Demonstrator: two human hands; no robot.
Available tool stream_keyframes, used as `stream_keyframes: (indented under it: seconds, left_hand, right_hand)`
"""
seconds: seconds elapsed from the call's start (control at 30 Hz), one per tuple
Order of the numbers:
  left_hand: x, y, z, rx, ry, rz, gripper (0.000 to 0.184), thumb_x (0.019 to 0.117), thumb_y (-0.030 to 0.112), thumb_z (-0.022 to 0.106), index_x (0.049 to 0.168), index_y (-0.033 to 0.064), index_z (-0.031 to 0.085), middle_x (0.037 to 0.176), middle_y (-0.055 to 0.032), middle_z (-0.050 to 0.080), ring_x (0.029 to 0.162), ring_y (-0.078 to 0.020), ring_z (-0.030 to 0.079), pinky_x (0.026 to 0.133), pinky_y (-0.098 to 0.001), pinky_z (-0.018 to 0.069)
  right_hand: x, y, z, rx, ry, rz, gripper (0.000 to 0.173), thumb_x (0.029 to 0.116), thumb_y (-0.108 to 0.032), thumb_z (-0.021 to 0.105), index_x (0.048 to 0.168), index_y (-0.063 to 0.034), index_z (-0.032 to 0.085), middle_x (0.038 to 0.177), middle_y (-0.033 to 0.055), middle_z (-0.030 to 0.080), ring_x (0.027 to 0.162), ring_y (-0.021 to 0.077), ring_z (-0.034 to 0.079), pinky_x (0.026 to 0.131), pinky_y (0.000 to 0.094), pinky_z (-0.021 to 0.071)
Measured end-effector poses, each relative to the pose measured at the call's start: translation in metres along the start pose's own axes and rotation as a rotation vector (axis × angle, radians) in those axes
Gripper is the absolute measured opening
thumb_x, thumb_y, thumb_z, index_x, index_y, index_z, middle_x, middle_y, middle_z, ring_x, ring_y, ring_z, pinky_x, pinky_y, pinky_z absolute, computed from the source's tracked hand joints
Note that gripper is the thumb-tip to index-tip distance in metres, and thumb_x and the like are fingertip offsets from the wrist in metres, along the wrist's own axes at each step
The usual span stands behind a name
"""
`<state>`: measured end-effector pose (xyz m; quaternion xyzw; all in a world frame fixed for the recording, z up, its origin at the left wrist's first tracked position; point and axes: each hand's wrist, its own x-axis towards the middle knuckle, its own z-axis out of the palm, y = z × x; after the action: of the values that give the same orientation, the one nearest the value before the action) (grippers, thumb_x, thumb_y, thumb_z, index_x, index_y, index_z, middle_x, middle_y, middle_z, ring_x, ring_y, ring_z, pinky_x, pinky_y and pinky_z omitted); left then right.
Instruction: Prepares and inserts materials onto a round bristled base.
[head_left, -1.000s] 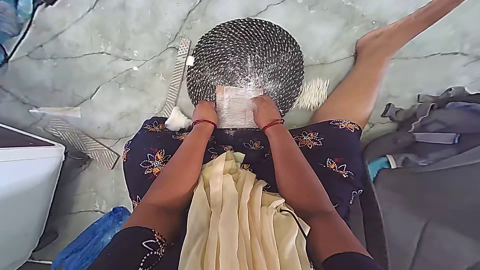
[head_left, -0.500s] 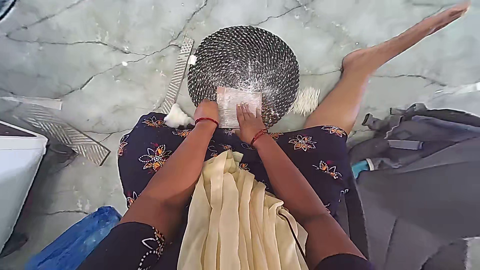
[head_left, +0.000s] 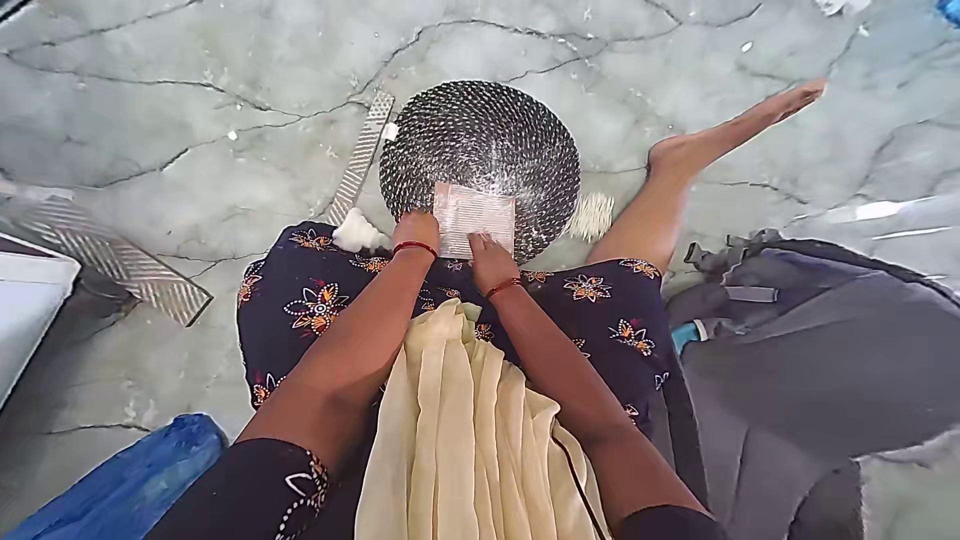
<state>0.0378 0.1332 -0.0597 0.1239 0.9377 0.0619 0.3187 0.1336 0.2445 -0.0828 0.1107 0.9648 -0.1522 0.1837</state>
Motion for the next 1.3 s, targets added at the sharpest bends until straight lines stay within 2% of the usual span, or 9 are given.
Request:
stream_keyframes:
  seconds: [0.07,0.17,0.37,0.53,0.73,0.8,1.0,1.13,1.3]
  left_hand:
    - [-0.001,-0.001,-0.002,-0.022,0.001,-0.003,0.028,0.1019,0.007,0.057,0.124,-0.0073,0.067,0.139,-0.0304,0.060,0.134,-0.0474,0.056,0.104,-0.0655,0.0490]
    - [0.001,-0.002,-0.008,-0.074,0.021,-0.025,0.029,0.1031,0.005,0.054,0.125,-0.0079,0.066,0.140,-0.0307,0.059,0.135,-0.0477,0.054,0.105,-0.0647,0.0489]
    - [0.015,-0.005,-0.010,-0.111,0.050,0.002,0.028,0.0993,0.005,0.059,0.123,-0.0064,0.068,0.138,-0.0313,0.059,0.135,-0.0497,0.053,0.105,-0.0677,0.0468]
    - [0.017,-0.003,-0.010,-0.118,0.055,-0.009,0.030,0.0987,0.005,0.061,0.125,-0.0063,0.067,0.141,-0.0306,0.058,0.137,-0.0486,0.052,0.107,-0.0669,0.0464]
    - [-0.003,0.000,0.000,-0.108,-0.016,0.009,0.032,0.1013,0.010,0.060,0.128,-0.0054,0.066,0.137,-0.0329,0.060,0.132,-0.0516,0.055,0.104,-0.0695,0.0470]
    - [-0.009,0.001,-0.019,-0.123,-0.040,-0.002,0.038,0.1051,0.013,0.054,0.138,-0.0046,0.060,0.145,-0.0313,0.055,0.138,-0.0488,0.051,0.110,-0.0660,0.0437]
    - [-0.010,-0.005,-0.015,-0.173,-0.050,0.029,0.035,0.1043,0.007,0.051,0.136,-0.0040,0.062,0.147,-0.0280,0.055,0.140,-0.0467,0.050,0.113,-0.0635,0.0430]
    - [-0.006,-0.006,-0.016,-0.132,-0.039,0.065,0.034,0.1020,0.004,0.054,0.134,-0.0051,0.063,0.148,-0.0265,0.055,0.141,-0.0453,0.049,0.115,-0.0625,0.0411]
    - [-0.004,-0.007,-0.012,-0.134,-0.029,0.065,0.037,0.1007,0.005,0.057,0.135,-0.0064,0.062,0.151,-0.0265,0.053,0.144,-0.0445,0.046,0.116,-0.0624,0.0389]
  right_hand:
    - [-0.004,0.004,-0.010,0.073,-0.002,0.077,0.059,0.1028,-0.013,0.059,0.156,-0.0001,0.038,0.155,0.0270,0.046,0.144,0.0427,0.046,0.117,0.0556,0.0395]
    - [0.007,0.013,-0.027,0.097,-0.016,0.085,0.070,0.1040,-0.025,0.060,0.160,0.0020,0.028,0.167,0.0247,0.027,0.157,0.0395,0.023,0.126,0.0524,0.0235]
    - [0.045,-0.008,-0.046,-0.139,-0.198,0.024,0.111,0.0890,-0.052,0.076,0.165,-0.0010,0.012,0.173,0.0208,0.009,0.160,0.0384,0.012,0.124,0.0644,0.0160]
    - [0.051,-0.003,-0.026,-0.163,-0.196,0.038,0.097,0.0966,-0.047,0.068,0.165,-0.0026,0.015,0.173,0.0178,0.010,0.160,0.0380,0.011,0.123,0.0685,0.0150]
    - [0.022,0.003,-0.009,-0.080,-0.076,0.081,0.074,0.1031,-0.042,0.059,0.161,-0.0037,0.032,0.168,0.0209,0.027,0.157,0.0395,0.024,0.123,0.0649,0.0216]
    - [0.020,-0.009,-0.025,-0.088,-0.086,0.094,0.071,0.1054,-0.039,0.054,0.161,-0.0032,0.031,0.169,0.0209,0.025,0.158,0.0386,0.021,0.124,0.0628,0.0191]
    - [0.028,-0.020,-0.043,-0.219,-0.198,0.044,0.099,0.0946,-0.044,0.071,0.164,-0.0009,0.015,0.171,0.0228,0.015,0.159,0.0396,0.015,0.125,0.0642,0.0153]
    - [0.028,-0.014,-0.038,-0.240,-0.221,0.015,0.098,0.0972,-0.052,0.065,0.165,-0.0040,0.014,0.173,0.0183,0.009,0.160,0.0382,0.010,0.125,0.0645,0.0125]
    - [0.023,-0.016,-0.026,-0.194,-0.156,0.041,0.082,0.1025,-0.041,0.061,0.164,-0.0024,0.022,0.171,0.0201,0.018,0.159,0.0388,0.017,0.125,0.0629,0.0171]
